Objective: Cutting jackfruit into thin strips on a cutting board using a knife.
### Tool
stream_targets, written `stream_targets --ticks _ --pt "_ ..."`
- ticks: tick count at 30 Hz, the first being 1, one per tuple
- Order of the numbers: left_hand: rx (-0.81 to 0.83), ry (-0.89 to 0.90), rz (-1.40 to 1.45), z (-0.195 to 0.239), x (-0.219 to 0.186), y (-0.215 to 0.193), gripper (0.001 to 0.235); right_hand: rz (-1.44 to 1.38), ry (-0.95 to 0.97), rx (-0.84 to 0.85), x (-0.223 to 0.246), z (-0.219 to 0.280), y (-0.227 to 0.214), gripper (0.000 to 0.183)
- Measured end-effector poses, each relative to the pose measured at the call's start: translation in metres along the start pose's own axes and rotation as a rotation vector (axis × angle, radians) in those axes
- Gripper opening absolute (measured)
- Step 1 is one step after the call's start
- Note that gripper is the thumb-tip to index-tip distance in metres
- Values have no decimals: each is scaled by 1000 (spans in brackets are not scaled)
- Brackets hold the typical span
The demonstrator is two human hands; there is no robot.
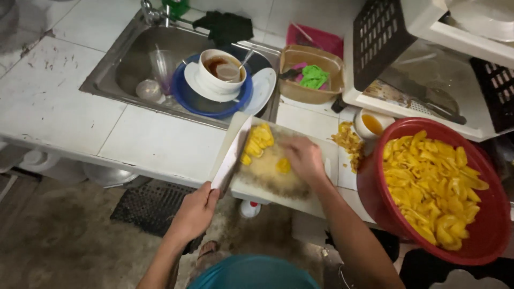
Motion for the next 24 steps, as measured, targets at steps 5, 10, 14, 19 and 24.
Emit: stream_targets --ticks 5,10,14,19,24 --pt "17 -38 19 -1 -9 -8 35 -78 215 -46 2 -47 31 27" --pt "-4 -43 -6 -1 -4 -12 35 20 63 -60 -25 -57 56 19" --pt "57 -100 5 6 -6 -16 38 -263 352 24 -16 -57 21 17" --pt "83 -121 12 5 -16 -16 40 -64 206 270 -17 -51 -14 15" --pt "69 -56 34 -2 -30 -12 39 -13 70 775 -18 -10 32 14"
Point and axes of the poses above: each hand's wrist, its own z-axis away from the middle knuckle, its own y-axis out of the palm, x = y × z, the point moved 10 cm from there along -z, towards the middle knuckle, and after that the axes turned 9 degrees about -z, right-handed, at the moved point
